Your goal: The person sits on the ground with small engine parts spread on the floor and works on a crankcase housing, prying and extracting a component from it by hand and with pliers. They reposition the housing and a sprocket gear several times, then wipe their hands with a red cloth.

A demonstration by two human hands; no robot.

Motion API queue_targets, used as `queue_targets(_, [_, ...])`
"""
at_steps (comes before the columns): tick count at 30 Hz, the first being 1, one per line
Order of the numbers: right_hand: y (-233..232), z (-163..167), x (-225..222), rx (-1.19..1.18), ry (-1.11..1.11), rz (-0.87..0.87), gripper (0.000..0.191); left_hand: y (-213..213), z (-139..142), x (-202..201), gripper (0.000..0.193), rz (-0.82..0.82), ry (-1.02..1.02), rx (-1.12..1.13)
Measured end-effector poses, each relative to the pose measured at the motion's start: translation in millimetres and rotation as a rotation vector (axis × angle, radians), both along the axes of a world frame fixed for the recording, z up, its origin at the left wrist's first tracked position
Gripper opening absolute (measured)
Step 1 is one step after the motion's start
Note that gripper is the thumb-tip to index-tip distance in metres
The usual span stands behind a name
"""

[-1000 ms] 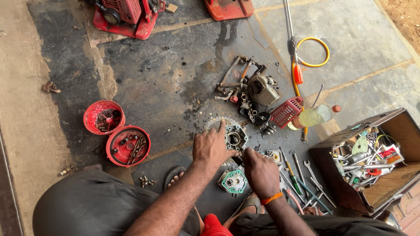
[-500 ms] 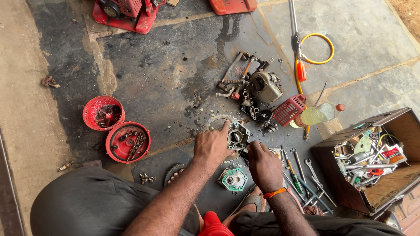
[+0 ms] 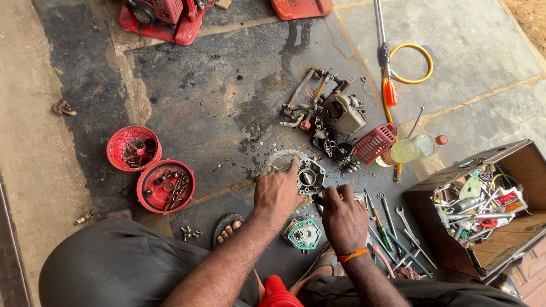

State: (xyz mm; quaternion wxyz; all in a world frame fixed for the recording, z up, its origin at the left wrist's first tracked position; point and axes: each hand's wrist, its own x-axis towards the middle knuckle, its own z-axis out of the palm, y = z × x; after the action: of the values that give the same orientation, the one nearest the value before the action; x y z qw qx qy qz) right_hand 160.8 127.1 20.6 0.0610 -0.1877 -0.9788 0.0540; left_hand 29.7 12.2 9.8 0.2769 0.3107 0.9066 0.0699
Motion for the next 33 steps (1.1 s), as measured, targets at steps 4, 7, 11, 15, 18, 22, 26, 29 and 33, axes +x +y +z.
queue_targets(4, [-5.8,-3.8,1.5,0.033,-0.083,0.087,0.014,0.4,-1.6,1.9,0.105,-0.001,0.077,0.032])
queue_targets(7, [-6.1,-3.9,0.1,0.005,0.026,0.081,0.015,1.6,-3.4,0.0,0.103,0.042,0.050,0.021])
queue_targets(11, [6.4,2.6,-3.1,-0.173,0.108,-0.095,0.016,1.2,-4.5,-2.6,0.105,0.070,0.005,0.031])
queue_targets(15, [22.5,4.3,-8.3,-0.263,0.189,-0.083,0.016,0.8,1.3,-2.4,0.101,0.070,0.081,0.051])
queue_targets(18, [27.6,-1.5,-14.7,-0.295,0.208,-0.074,0.014,-2.4,7.7,-1.8,0.098,0.082,0.076,0.014])
queue_targets(22, [27.2,-7.9,-22.0,-0.275,0.241,-0.010,0.013,-7.8,8.3,-6.4,0.120,0.052,0.130,0.121])
queue_targets(26, [21.7,-7.9,-21.0,-0.273,0.231,0.017,0.010,-9.3,-3.3,-14.2,0.124,0.003,0.073,0.352])
queue_targets(29, [17.1,-7.9,-17.3,-0.245,0.188,0.094,0.008,-5.4,-12.5,-16.6,0.124,0.029,-0.074,0.273])
queue_targets(33, [17.4,-10.9,-19.7,-0.217,0.185,0.039,0.005,-1.5,-16.7,-14.7,0.123,0.024,-0.074,0.265])
